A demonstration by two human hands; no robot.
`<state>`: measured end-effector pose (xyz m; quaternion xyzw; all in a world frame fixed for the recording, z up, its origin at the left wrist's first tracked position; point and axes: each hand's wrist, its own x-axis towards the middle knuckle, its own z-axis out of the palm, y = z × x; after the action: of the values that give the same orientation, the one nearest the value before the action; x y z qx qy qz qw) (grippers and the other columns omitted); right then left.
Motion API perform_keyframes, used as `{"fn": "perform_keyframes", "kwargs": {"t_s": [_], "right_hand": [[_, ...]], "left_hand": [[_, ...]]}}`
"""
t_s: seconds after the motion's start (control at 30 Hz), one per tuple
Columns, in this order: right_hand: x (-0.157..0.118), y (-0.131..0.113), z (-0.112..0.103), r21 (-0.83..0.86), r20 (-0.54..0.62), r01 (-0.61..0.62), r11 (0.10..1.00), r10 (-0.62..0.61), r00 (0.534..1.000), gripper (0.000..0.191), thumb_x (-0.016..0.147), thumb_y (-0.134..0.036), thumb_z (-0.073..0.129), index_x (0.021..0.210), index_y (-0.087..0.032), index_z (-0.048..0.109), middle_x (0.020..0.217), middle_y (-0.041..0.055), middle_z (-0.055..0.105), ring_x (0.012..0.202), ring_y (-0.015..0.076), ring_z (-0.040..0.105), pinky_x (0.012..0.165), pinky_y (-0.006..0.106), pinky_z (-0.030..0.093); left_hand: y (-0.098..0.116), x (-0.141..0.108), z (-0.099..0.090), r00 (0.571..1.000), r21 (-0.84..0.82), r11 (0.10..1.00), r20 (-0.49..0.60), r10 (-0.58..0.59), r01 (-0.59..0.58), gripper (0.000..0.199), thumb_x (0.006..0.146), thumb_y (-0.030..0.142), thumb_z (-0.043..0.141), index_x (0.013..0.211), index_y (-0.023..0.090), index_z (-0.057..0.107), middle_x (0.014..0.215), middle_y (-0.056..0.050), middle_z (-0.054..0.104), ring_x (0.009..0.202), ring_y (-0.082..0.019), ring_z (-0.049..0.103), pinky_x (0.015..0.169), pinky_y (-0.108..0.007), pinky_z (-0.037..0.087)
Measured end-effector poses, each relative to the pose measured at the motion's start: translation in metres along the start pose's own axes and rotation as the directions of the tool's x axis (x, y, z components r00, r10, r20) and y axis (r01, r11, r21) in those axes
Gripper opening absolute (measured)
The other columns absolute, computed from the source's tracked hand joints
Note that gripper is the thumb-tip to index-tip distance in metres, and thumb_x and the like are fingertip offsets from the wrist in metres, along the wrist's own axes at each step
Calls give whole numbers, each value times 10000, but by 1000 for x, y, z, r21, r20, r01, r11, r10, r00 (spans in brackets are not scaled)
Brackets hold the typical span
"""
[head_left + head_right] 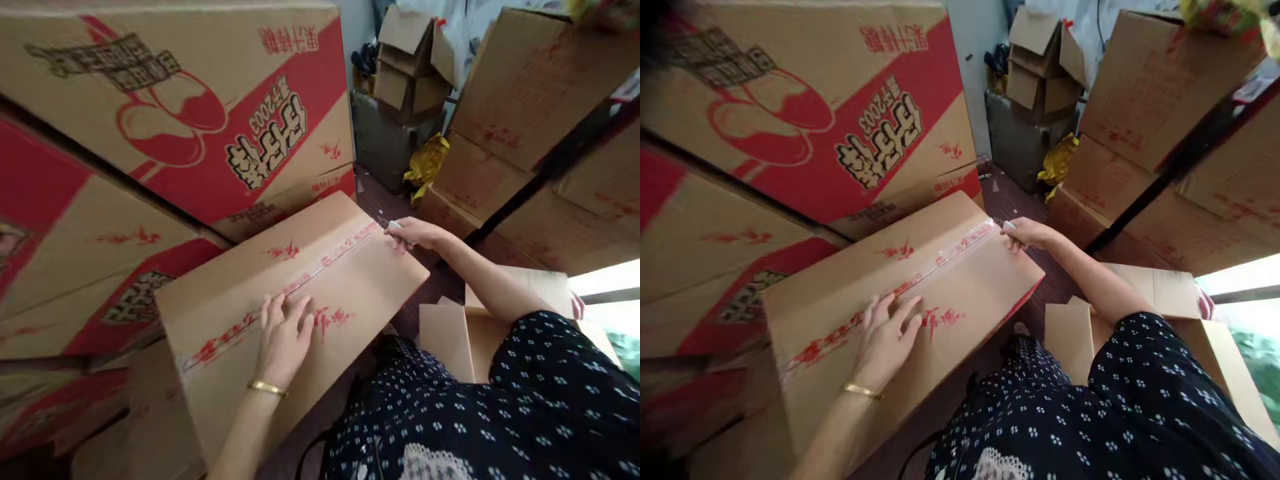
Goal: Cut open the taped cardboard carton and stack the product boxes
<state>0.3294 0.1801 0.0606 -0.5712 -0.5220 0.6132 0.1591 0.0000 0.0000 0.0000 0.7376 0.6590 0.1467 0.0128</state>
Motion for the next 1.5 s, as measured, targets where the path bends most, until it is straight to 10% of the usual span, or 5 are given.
{"fn": "perform_keyframes", "kwargs": {"t_s": [0.3, 0.47, 0.7, 1.0, 1.5], "right_hand": [[59, -6, -30, 3, 238, -38, 999, 36, 971, 465, 1099, -338, 301, 862, -80, 607, 537, -33, 529, 338, 31, 397, 360, 162, 251], [69, -1, -33, -361, 61, 80, 929, -62, 996, 426, 1089, -307, 333, 960, -86, 674, 659, 0, 593, 470, 42, 438, 491, 169, 333], [59, 1, -41, -429, 66, 163, 889, -149, 987, 171, 976, -257, 570, 1071, -131, 636, 701, -8, 676, 527, 76, 615, 553, 156, 414], [66, -23, -30, -639, 106, 194, 744, -164, 981, 386, 1051, -322, 385, 1021, -101, 700, 704, 37, 690, 514, 71, 538, 582, 200, 330], [72, -24, -25, -793, 163, 213, 570, -138, 977, 412, 1024, -300, 372, 1077, -123, 740, 1084, 155, 739, 956, 231, 690, 714, 261, 428]], "left_hand": [[44, 103, 22, 999, -54, 999, 42, 2, 0, 471, 1007, 348, 375, 1296, 182, 708, 1442, -195, 473, 1465, -429, 326, 1194, -598, 355], [65, 188, 22, 986, 19, 995, 134, 96, -100, 476, 998, 284, 381, 1396, 200, 627, 1543, -196, 421, 1524, -402, 241, 1189, -617, 344], [71, 281, 35, 816, 137, 862, 421, 396, -488, 541, 912, 137, 378, 1408, 147, 595, 1530, -156, 496, 1537, -341, 258, 1239, -625, 225], [70, 307, 22, 670, 180, 694, 508, 541, -697, 448, 831, 166, 445, 1192, 133, 709, 1195, -155, 709, 1303, -319, 566, 1192, -539, 332], [58, 300, 22, 611, 28, 659, 407, 679, -752, 427, 810, 157, 443, 1141, 159, 713, 1176, -111, 708, 1192, -271, 602, 1173, -471, 387]]}}
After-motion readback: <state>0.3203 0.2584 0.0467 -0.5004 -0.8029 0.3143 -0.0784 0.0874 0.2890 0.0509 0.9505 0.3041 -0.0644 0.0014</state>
